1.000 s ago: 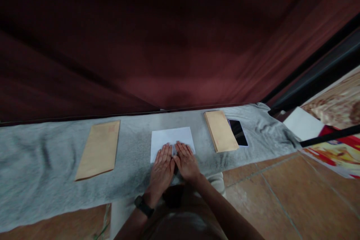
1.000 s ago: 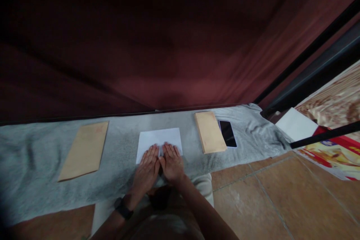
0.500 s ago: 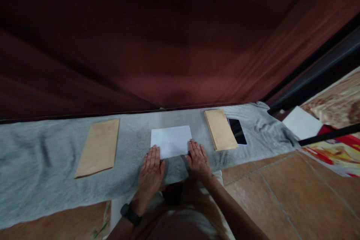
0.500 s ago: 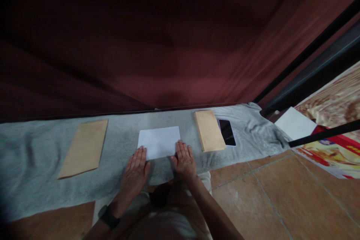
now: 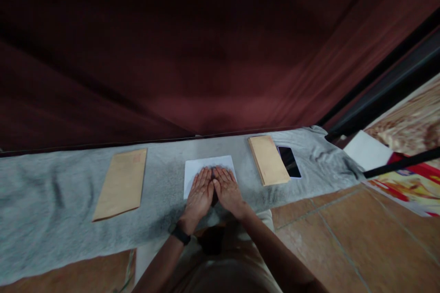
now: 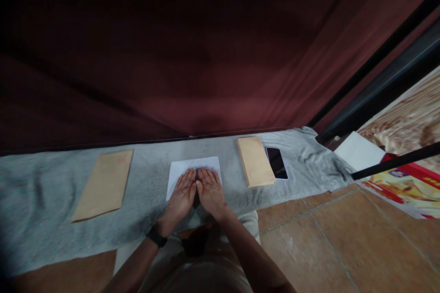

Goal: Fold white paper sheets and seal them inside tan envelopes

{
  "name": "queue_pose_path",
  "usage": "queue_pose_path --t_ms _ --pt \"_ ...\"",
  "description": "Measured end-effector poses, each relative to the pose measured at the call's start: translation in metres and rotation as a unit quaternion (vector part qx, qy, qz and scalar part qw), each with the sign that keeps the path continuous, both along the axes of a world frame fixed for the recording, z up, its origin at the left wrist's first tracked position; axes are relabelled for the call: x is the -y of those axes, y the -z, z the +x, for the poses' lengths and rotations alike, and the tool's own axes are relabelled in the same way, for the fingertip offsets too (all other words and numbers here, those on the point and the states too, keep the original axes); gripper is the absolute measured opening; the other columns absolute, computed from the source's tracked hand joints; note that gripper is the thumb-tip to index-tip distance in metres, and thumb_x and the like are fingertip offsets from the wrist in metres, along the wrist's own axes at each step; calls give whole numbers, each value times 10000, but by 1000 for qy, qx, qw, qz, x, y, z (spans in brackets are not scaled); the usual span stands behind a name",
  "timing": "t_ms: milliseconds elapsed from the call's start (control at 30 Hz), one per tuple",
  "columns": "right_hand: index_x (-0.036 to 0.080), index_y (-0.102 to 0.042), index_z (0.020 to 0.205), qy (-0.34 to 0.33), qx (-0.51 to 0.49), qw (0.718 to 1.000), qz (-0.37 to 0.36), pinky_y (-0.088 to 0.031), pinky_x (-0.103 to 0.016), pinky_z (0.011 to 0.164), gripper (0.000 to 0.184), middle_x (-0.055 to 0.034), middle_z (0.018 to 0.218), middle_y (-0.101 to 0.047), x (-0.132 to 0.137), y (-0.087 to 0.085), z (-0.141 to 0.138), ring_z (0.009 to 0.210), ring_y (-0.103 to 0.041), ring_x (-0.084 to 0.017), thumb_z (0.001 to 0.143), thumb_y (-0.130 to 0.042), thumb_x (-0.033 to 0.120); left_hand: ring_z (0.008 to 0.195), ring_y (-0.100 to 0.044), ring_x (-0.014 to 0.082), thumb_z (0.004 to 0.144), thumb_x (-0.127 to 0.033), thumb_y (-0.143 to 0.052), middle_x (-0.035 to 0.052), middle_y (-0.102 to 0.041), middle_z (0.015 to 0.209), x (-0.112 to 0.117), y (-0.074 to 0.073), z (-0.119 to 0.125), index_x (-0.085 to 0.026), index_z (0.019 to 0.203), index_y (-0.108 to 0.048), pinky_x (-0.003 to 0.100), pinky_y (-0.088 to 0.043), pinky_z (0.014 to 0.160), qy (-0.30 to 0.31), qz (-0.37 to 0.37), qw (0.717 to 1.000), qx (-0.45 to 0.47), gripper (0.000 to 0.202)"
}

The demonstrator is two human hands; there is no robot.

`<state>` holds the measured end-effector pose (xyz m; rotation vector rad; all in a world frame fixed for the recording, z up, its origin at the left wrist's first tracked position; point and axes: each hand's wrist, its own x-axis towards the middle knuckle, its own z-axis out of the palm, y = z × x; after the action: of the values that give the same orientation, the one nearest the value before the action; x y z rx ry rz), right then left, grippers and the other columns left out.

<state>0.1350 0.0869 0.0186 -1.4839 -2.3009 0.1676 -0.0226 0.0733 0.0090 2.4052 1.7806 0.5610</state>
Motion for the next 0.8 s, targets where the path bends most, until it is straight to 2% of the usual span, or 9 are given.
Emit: queue_pose_path --t_ms 133,267,467,667,733,800 --pt "164 -449 1533 -9 14 1000 1 -261 -481 1246 477 -83 1583 -451 -9 6 -5 1491 -385 -232 1092 -338 307 1532 -303 234 1034 -288 -233 157 -413 1606 -11 8 -4 -74 1547 -382 477 -291 1256 -6 -8 1000 -18 575" --pt "150 -396 1562 7 17 1000 16 -245 -479 1247 511 -107 1601 -420 -10 13 -2 1502 -363 -242 1087 -377 338 1540 -284 244 1030 -312 -248 161 -395 1616 -8 8 -10 -60 1548 -375 473 -270 1262 -22 2 999 -28 589" --pt "101 -346 1580 50 18 998 31 -257 -508 1229 554 -161 1603 -401 -12 19 11 1501 -358 -277 1092 -363 364 1536 -289 288 1032 -341 -229 208 -369 1615 -3 7 -19 -14 1539 -374 498 -283 1247 -77 22 997 -22 621" --pt "43 -427 1529 114 30 993 14 -276 -537 1213 543 -202 1571 -436 -18 16 31 1470 -405 -321 1091 -356 355 1519 -327 312 1030 -365 -234 212 -435 1577 -2 7 -39 -48 1553 -368 555 -303 1226 -129 36 991 -9 626" --pt "25 -453 1509 137 26 990 4 -276 -543 1214 540 -214 1550 -462 -22 13 28 1463 -415 -327 1093 -345 351 1513 -337 323 1031 -366 -228 227 -456 1559 -6 5 -39 -27 1534 -395 563 -293 1229 -141 32 989 -4 629" --pt "50 -460 1512 136 15 991 -1 -278 -543 1217 530 -198 1547 -474 -28 9 19 1462 -420 -312 1095 -329 350 1523 -320 303 1035 -347 -214 208 -446 1573 -14 3 -33 -40 1535 -398 548 -290 1237 -126 28 992 10 614"
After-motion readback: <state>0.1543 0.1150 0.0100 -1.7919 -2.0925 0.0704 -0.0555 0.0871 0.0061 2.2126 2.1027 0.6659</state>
